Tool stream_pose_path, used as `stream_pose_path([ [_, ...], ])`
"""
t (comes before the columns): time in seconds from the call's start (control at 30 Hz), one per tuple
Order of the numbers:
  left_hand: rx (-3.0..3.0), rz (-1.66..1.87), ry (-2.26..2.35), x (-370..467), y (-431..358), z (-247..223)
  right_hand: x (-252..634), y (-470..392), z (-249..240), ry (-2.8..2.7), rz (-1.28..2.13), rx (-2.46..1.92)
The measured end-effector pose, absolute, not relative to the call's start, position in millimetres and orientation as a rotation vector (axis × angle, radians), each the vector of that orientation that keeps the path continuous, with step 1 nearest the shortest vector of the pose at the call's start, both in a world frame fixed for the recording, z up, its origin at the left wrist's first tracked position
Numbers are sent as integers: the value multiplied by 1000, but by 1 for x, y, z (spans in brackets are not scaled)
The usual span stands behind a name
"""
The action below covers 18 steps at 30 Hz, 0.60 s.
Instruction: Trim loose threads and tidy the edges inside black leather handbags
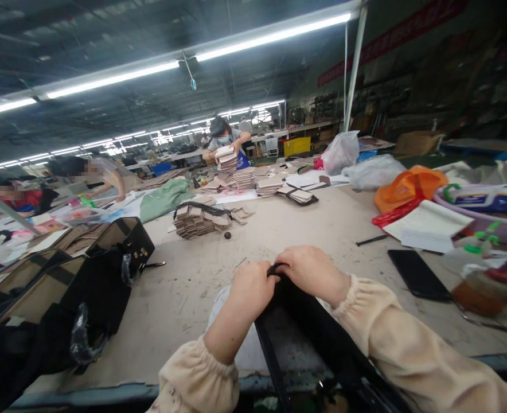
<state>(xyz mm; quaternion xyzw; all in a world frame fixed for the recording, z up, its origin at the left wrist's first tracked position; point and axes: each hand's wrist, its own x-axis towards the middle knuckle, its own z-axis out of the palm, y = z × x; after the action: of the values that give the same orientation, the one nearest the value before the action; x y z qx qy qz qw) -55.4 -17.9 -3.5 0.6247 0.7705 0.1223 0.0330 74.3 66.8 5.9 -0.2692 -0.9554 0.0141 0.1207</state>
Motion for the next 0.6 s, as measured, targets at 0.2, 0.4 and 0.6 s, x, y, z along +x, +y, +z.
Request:
stream_pose_path([
  [0.2,1690,697,2315,-59,-38,0,71,63,8,-2767,48,-814],
  [0.4,1578,588,2357,-64,-67,8,68,64,5,-2731,89,-828],
  [0.6,1642,607,2347,-76,-57,8,74,60,4,-2673,88,-907],
])
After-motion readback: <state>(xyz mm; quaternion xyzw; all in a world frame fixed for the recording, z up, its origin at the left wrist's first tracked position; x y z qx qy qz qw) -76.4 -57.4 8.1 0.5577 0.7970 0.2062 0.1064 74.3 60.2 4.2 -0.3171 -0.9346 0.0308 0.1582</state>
